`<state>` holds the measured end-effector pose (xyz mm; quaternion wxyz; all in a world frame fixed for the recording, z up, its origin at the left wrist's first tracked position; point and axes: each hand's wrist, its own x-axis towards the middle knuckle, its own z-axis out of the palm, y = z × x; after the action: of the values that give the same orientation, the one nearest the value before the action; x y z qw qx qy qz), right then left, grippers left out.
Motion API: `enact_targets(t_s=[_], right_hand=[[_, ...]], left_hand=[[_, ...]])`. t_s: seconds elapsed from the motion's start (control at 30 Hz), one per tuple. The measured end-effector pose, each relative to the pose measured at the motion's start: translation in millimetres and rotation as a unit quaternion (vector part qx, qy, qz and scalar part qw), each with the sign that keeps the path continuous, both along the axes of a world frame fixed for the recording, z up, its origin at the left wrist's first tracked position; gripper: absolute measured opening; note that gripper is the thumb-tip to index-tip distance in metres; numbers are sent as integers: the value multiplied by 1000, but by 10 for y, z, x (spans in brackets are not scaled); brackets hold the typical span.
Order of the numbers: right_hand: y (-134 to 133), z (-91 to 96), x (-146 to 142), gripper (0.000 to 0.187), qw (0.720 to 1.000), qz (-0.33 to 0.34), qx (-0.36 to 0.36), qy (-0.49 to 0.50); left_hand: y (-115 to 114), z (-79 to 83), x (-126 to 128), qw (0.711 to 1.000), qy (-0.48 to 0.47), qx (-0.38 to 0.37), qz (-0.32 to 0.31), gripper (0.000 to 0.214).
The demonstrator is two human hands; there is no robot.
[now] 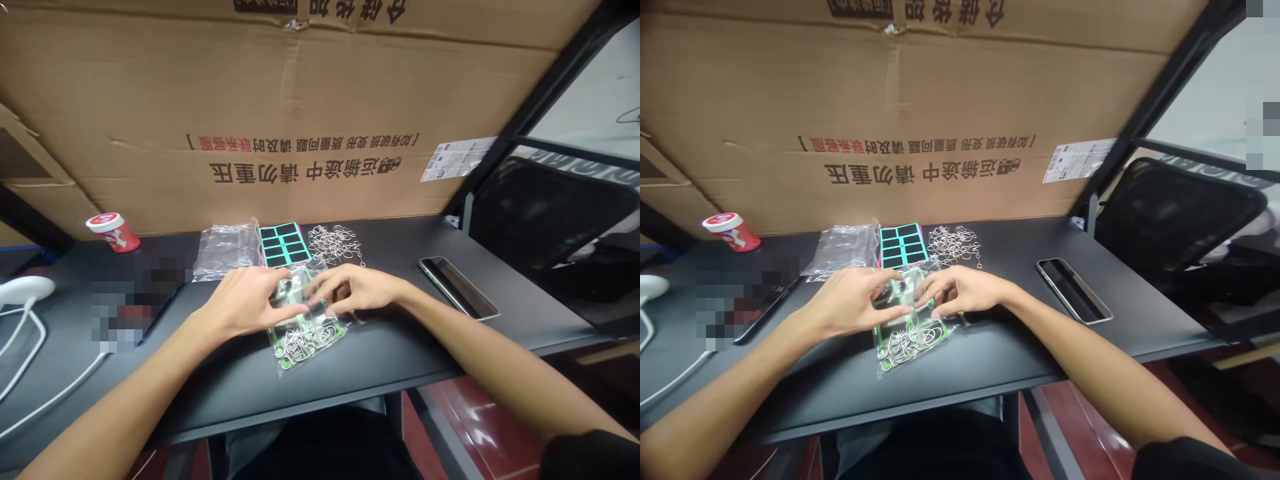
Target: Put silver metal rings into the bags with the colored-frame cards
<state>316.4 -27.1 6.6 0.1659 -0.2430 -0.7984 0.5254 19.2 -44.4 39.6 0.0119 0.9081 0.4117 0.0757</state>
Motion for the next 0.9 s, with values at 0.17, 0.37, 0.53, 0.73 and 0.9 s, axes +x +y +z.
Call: enact_targets(t_s=[0.17, 0.37, 0.53, 0.73, 0.9], right_hand=[[-41, -32, -107, 44, 991, 0, 130, -14], [-45, -72, -172, 47, 978, -4, 206, -30], [-46, -60, -176, 42, 981, -10, 194, -14], [-79, -13, -124, 51, 992, -24, 116, -50], [-67, 13, -87, 47, 989, -29, 124, -74]], left_hand=[[-11, -13, 8, 990, -18, -53, -128, 57], [52, -96, 17, 976, -77, -152, -133, 43], [93, -121, -7, 971, -107, -154, -148, 24], [136, -132, -48, 963, -153, -138, -173, 21], [135, -81, -66, 957, -177, -142, -183, 19]])
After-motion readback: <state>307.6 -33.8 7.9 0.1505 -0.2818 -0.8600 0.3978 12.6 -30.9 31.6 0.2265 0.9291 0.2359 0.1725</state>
